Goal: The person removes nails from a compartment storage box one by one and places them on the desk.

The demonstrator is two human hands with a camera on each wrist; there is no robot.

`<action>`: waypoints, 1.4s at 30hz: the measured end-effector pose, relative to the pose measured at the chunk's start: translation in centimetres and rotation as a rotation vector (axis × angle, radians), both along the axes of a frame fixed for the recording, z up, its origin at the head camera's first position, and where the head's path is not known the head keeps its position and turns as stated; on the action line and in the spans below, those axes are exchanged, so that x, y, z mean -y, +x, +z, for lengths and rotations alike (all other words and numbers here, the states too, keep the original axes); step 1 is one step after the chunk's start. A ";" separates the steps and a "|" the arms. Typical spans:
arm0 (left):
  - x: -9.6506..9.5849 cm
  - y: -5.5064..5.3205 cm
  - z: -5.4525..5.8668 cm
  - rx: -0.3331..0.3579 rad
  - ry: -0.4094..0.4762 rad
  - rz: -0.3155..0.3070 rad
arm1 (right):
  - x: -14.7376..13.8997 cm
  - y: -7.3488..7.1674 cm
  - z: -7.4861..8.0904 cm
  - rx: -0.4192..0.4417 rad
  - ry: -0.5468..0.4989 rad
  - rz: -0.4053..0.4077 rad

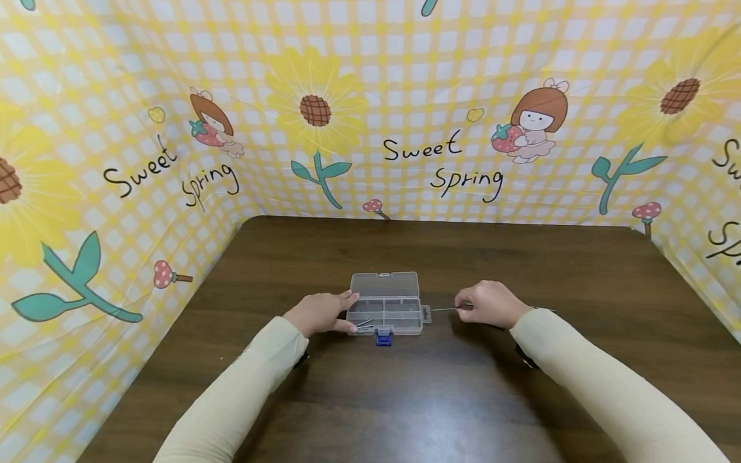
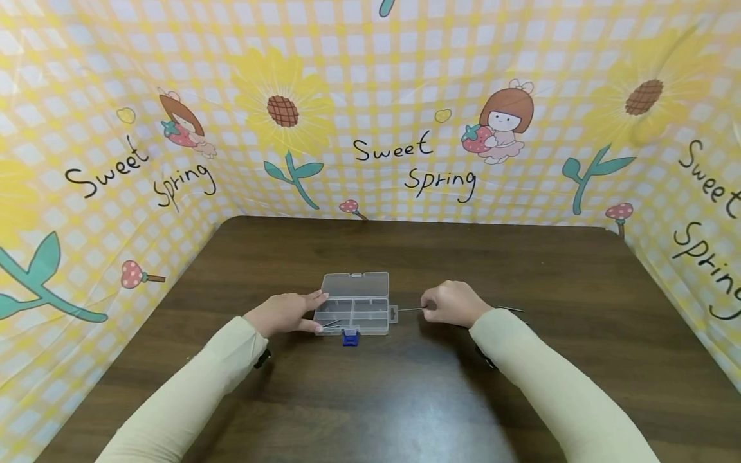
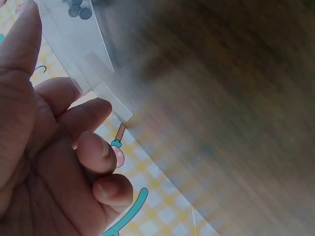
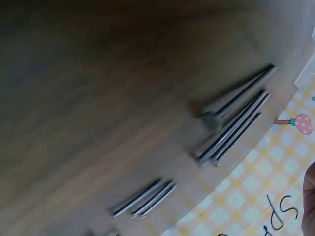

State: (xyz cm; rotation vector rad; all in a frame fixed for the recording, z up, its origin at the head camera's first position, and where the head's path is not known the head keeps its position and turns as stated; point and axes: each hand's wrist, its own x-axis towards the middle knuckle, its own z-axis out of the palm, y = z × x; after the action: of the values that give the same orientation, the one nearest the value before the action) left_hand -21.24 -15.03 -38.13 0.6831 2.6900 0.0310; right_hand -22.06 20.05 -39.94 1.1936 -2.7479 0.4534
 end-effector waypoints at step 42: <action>0.0 -0.3 -0.2 0.011 -0.018 0.013 | -11.5 4.4 0.1 0.047 0.047 -0.321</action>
State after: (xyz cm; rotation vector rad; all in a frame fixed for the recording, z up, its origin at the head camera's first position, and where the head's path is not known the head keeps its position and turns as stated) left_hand -21.49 -15.03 -38.35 0.6577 2.6806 0.0136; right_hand -17.65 31.56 -39.87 0.7352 -2.9294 0.3856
